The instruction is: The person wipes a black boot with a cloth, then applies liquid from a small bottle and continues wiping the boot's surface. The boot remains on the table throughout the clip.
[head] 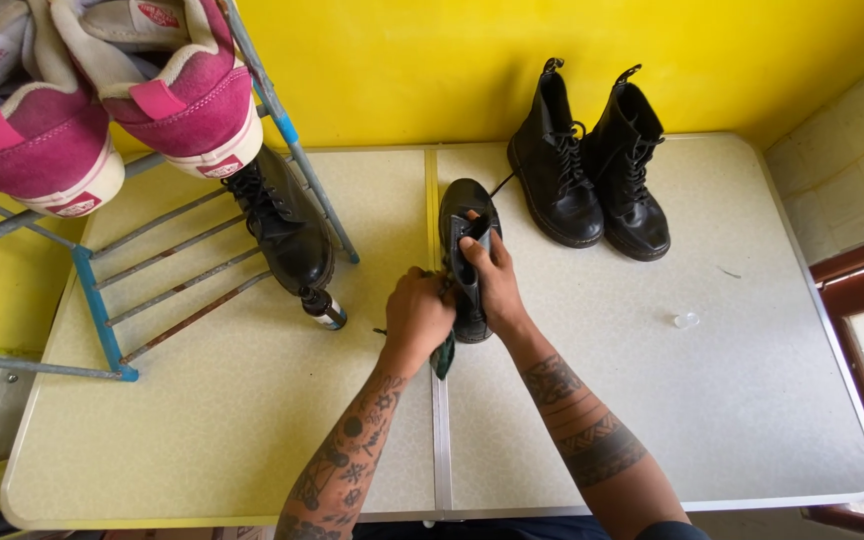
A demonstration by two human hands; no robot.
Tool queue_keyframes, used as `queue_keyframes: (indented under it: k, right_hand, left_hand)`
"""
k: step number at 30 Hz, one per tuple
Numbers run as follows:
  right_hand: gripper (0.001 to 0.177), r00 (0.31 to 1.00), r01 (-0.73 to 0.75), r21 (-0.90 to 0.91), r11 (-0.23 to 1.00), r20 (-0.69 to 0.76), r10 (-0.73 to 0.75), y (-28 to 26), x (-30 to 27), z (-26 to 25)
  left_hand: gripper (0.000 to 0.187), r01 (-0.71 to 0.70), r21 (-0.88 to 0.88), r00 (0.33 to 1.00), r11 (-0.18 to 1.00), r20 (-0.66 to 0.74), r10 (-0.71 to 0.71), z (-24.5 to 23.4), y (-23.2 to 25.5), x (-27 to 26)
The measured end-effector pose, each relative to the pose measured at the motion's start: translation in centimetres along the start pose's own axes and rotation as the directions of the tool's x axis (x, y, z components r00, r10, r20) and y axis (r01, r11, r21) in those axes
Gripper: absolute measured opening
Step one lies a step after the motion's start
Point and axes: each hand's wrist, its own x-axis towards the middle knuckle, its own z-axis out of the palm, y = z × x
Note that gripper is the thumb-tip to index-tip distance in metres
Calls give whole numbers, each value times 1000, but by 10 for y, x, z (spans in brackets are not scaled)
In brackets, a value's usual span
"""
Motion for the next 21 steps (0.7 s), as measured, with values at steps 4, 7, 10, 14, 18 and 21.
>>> queue_keyframes:
  k: [4, 7, 10, 14, 18, 21]
  right_hand:
    - [53, 1000, 14, 1, 1000, -15, -14, 9, 4, -2]
    - [53, 1000, 14, -4, 1000, -7, -15, 7, 8, -2]
    - [39, 997, -38, 44, 998, -62, 40, -2, 2, -2]
    - [33, 990, -84, 119, 989, -103, 97, 34, 17, -21]
    - [34, 988, -96, 112, 989, -109, 108, 35, 17, -18]
    - [37, 995, -66, 52, 996, -66, 69, -5, 1, -2]
  left_hand:
    - [27, -2, -67, 997, 998, 80, 8, -13, 7, -18]
    - [33, -25, -211, 998, 977, 56, 38, -30, 20, -26]
    - [41, -45, -386, 998, 921, 15, 55, -23, 21, -28]
    - [40, -97, -319, 995, 943, -24, 94, -17, 24, -22]
    - [34, -179, 95, 984, 979, 41, 176, -47, 38, -25]
    - [29, -108, 157, 992, 982, 83, 95, -43, 33, -28]
